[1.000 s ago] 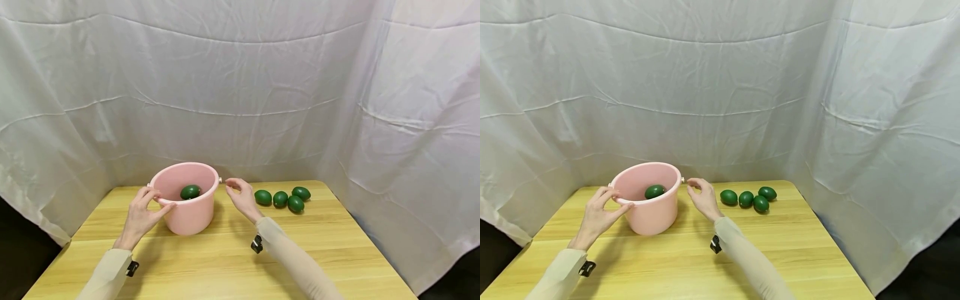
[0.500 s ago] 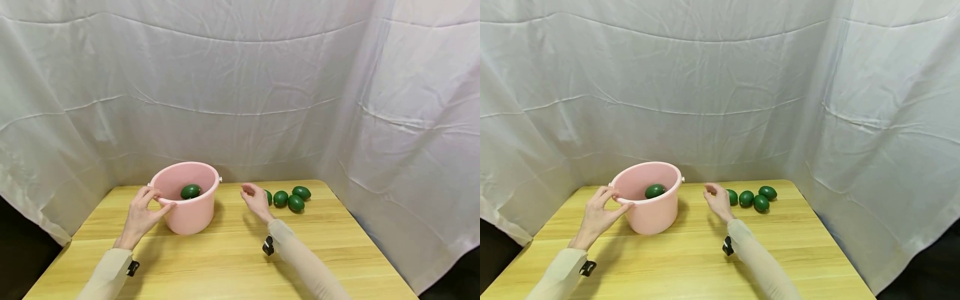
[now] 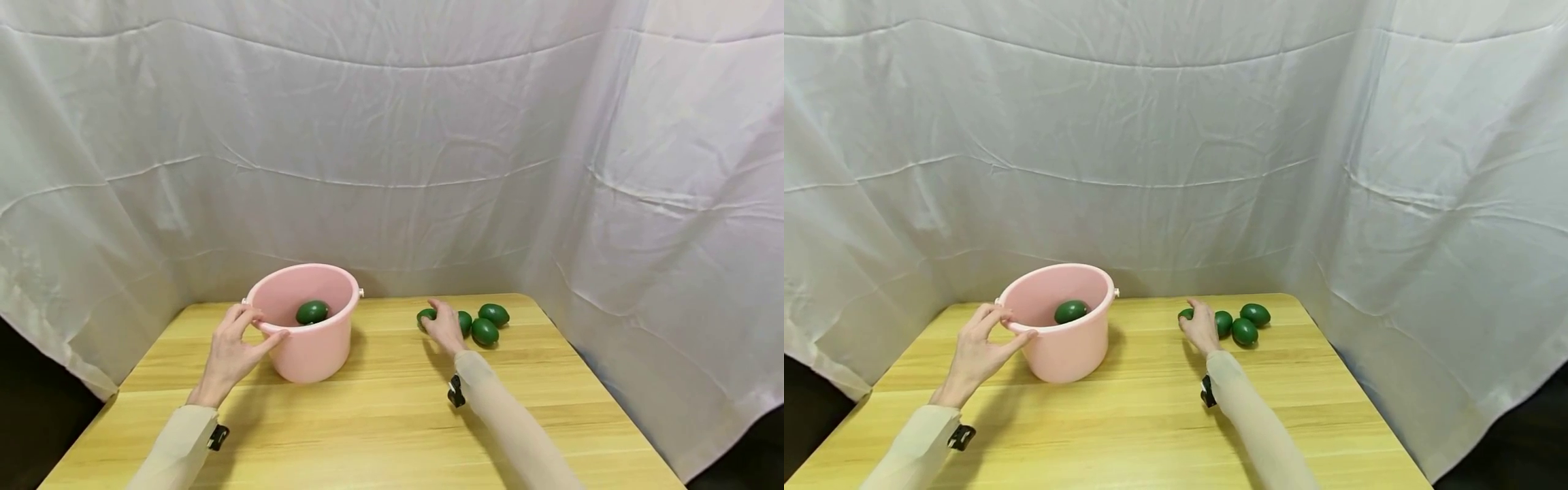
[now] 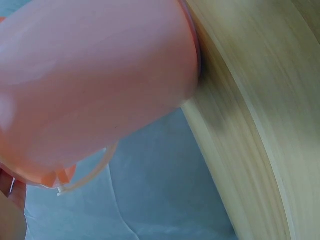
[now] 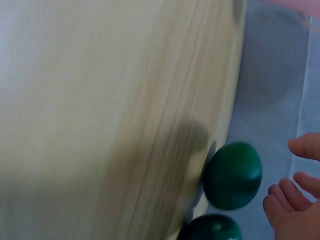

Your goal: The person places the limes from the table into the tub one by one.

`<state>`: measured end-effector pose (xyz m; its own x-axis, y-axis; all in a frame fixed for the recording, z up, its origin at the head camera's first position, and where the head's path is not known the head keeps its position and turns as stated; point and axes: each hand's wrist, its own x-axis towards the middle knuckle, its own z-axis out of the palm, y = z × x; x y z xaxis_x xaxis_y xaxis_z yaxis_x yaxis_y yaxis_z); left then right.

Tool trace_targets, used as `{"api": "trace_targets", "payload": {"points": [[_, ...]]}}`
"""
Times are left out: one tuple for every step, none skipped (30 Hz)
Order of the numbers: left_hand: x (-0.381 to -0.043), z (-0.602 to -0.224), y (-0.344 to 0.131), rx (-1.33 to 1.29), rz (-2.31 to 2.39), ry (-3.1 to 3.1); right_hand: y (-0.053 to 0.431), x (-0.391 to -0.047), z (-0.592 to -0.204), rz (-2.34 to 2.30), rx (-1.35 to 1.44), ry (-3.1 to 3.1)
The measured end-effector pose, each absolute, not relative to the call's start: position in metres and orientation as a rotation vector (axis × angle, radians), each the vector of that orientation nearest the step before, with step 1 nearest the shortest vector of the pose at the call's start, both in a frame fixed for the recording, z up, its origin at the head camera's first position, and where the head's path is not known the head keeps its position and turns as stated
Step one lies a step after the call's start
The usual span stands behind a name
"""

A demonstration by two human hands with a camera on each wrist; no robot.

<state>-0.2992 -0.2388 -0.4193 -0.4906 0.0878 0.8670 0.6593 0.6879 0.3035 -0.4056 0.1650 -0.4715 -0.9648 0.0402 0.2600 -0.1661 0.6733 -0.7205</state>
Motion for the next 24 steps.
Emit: {"api": "trace_targets", "payload": {"points": [[-0.2994,-0.4194,-0.239,-0.575,-0.792,-1.986,0.167,-0.4074,-0.472,1.151,0.1,-2.647],[-0.2996,-0.4195,-0.2392,-0.574,-0.796,-1.986,0.1687,-0.409,-0.4723,1.138,0.102,-2.658],[-0.2998,-0.4196,-0.2394,-0.572,-0.797,-1.987,0.1699,-0.4104,-0.4727,1.129,0.105,-2.671],[-0.3,-0.4198,-0.2396,-0.571,-0.8,-1.987,0.171,-0.4115,-0.4733,1.115,0.116,-2.682],[-0.3002,-0.4199,-0.2397,-0.571,-0.804,-1.987,0.1719,-0.4127,-0.474,1.109,0.123,-2.694],[-0.3004,-0.42,-0.2398,-0.57,-0.805,-1.988,0.1724,-0.4133,-0.4747,1.104,0.126,-2.708],[-0.3005,-0.4201,-0.2398,-0.569,-0.805,-1.989,0.1728,-0.4138,-0.4753,1.104,0.13,-2.716],[-0.3006,-0.4202,-0.2398,-0.57,-0.804,-1.99,0.173,-0.4141,-0.4759,1.106,0.13,-2.724],[-0.3005,-0.4203,-0.2397,-0.571,-0.805,-1.99,0.1732,-0.4146,-0.4766,1.105,0.13,-2.733],[-0.3004,-0.4204,-0.2395,-0.572,-0.805,-1.991,0.1735,-0.4151,-0.4776,1.096,0.132,-2.745],[-0.3003,-0.4204,-0.2393,-0.572,-0.804,-1.992,0.1734,-0.4155,-0.4784,1.086,0.135,-2.759],[-0.3,-0.4205,-0.2391,-0.571,-0.804,-1.992,0.1731,-0.4156,-0.4793,1.071,0.14,-2.77],[-0.2999,-0.4208,-0.2389,-0.572,-0.804,-1.991,0.1728,-0.4158,-0.48,1.057,0.141,-2.781],[-0.2999,-0.4209,-0.2385,-0.575,-0.806,-1.988,0.1724,-0.4158,-0.48,1.04,0.143,-2.794],[-0.2999,-0.4211,-0.2383,-0.576,-0.807,-1.986,0.1722,-0.4161,-0.4803,1.021,0.146,-2.803],[-0.3001,-0.4212,-0.2381,-0.578,-0.807,-1.983,0.1715,-0.4161,-0.48,1.008,0.15,-2.81],[-0.3003,-0.4213,-0.238,-0.579,-0.807,-1.981,0.1709,-0.4158,-0.4792,1.006,0.149,-2.813],[-0.3004,-0.4213,-0.2379,-0.58,-0.809,-1.98,0.1704,-0.4153,-0.4783,0.995,0.157,-2.807],[-0.3005,-0.4213,-0.2379,-0.581,-0.809,-1.979,0.1704,-0.4151,-0.4776,0.985,0.167,-2.801],[-0.3006,-0.4212,-0.2379,-0.579,-0.809,-1.981,0.1702,-0.4148,-0.4771,0.977,0.178,-2.795],[-0.3004,-0.4213,-0.2381,-0.576,-0.808,-1.985,0.1703,-0.4151,-0.4774,0.963,0.191,-2.788],[-0.3002,-0.4214,-0.2381,-0.573,-0.807,-1.986,0.1703,-0.4149,-0.4775,0.943,0.207,-2.784],[-0.3001,-0.4215,-0.2381,-0.57,-0.806,-1.989,0.1705,-0.4153,-0.4784,0.933,0.223,-2.781],[-0.3,-0.4216,-0.2381,-0.567,-0.805,-1.992,0.1707,-0.4152,-0.4791,0.927,0.237,-2.784]]}}
